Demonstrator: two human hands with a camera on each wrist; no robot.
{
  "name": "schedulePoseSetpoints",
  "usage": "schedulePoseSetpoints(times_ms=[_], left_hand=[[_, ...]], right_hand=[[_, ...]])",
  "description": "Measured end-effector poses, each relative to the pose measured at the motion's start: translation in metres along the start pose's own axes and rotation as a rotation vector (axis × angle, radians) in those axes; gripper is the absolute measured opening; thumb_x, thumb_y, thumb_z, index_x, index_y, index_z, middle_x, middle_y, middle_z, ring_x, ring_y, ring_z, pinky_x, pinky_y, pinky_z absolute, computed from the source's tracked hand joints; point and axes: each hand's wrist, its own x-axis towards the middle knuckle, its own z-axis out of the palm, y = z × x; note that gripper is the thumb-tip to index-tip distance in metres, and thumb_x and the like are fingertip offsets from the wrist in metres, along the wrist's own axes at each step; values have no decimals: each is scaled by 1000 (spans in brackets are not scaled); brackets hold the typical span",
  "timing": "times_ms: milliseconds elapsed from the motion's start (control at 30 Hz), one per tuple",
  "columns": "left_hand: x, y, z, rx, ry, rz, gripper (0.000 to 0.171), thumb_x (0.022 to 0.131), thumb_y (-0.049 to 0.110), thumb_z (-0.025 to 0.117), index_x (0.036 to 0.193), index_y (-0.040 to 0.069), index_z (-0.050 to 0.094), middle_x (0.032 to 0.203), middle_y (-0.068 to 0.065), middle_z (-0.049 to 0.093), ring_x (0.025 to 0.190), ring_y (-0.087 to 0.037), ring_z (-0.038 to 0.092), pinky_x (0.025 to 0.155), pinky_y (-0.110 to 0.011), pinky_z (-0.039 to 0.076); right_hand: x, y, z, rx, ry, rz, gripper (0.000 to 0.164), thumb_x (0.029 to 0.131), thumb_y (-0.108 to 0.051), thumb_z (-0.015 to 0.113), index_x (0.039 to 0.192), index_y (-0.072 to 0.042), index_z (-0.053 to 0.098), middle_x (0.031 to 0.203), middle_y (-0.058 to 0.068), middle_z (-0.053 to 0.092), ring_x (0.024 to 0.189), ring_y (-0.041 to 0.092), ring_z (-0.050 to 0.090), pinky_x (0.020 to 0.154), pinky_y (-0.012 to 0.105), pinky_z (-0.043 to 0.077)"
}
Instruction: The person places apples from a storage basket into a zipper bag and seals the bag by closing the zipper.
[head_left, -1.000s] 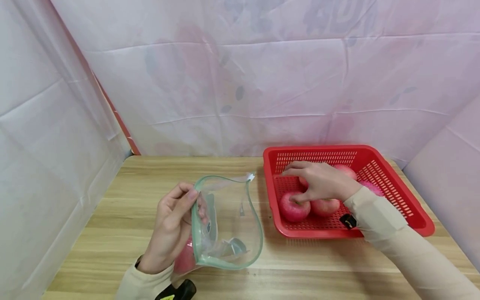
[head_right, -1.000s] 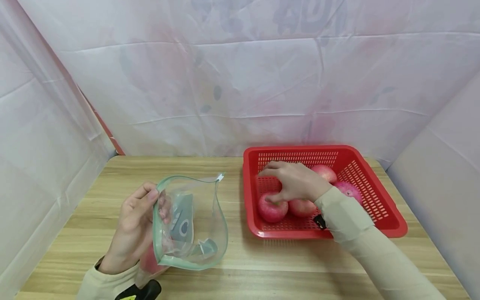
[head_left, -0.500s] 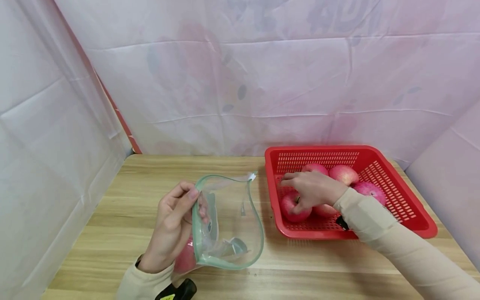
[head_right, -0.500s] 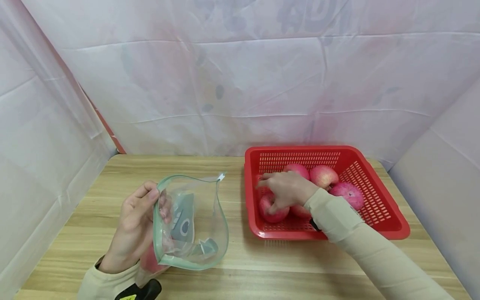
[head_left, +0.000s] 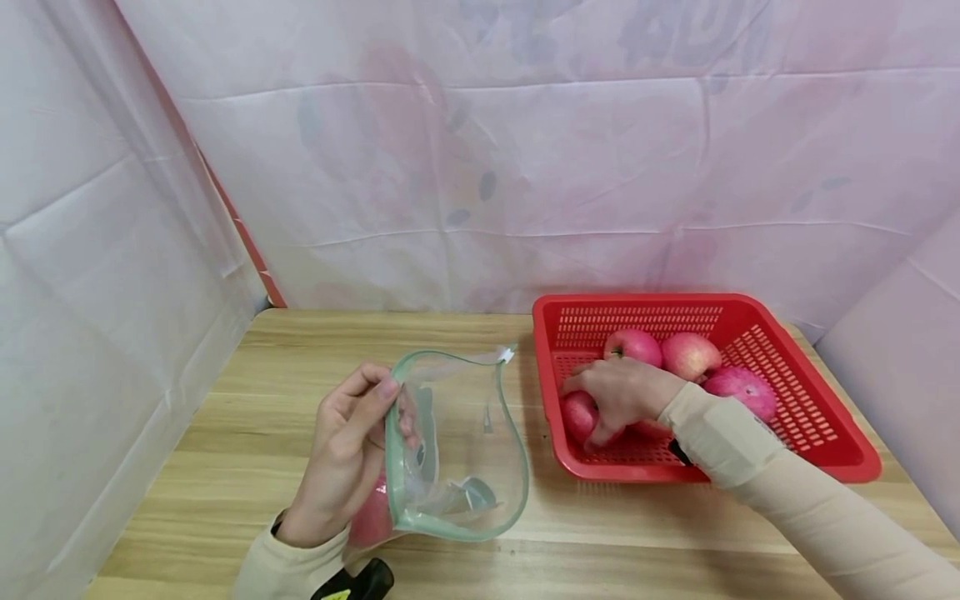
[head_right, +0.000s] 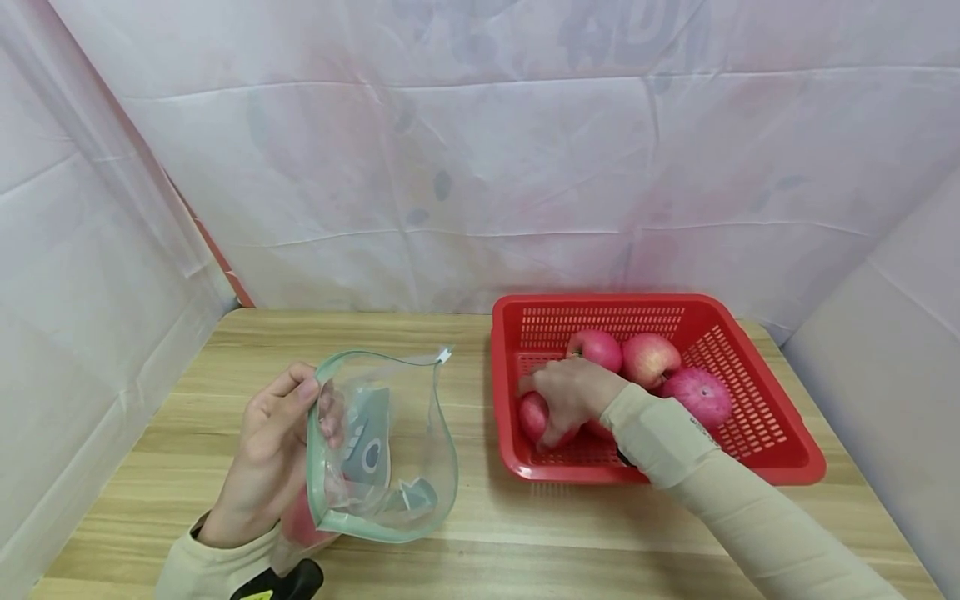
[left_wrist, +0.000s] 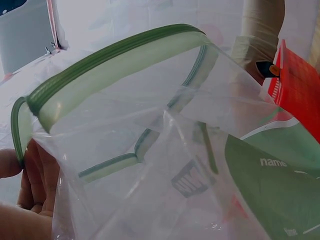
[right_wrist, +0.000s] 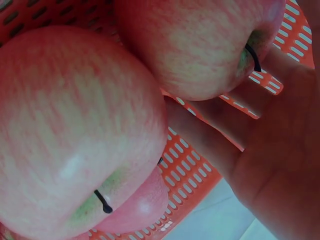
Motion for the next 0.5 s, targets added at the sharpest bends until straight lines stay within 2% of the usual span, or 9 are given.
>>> schedulePoseSetpoints(times_ms=[200, 433, 500], left_hand=[[0, 0, 0, -2, 2, 4, 27, 108, -2, 36, 102, 10, 59, 81, 4, 65, 71, -5, 64, 64, -17, 57], [0, -1, 0, -6, 11, 1, 27, 108, -2, 36, 101, 9, 59, 80, 3, 65, 70, -5, 64, 64, -17, 57], [0, -1, 0, -6, 11, -2, 26, 108, -2, 36, 101, 9, 59, 81, 3, 65, 70, -5, 63, 64, -17, 57]], right_hand=[[3, 1, 2, 56, -16, -2, 53, 61, -37, 91, 109, -26, 70, 91, -12, 68, 81, 10, 63, 92, 56, 32], [2, 4, 2, 145, -5, 28, 51, 63, -33, 91, 109, -27, 70, 90, -14, 67, 81, 7, 62, 94, 52, 30], [0, 6, 1, 170, 10, 50, 52, 65, -34, 91, 112, -26, 70, 93, -14, 67, 84, 9, 61, 94, 49, 34]])
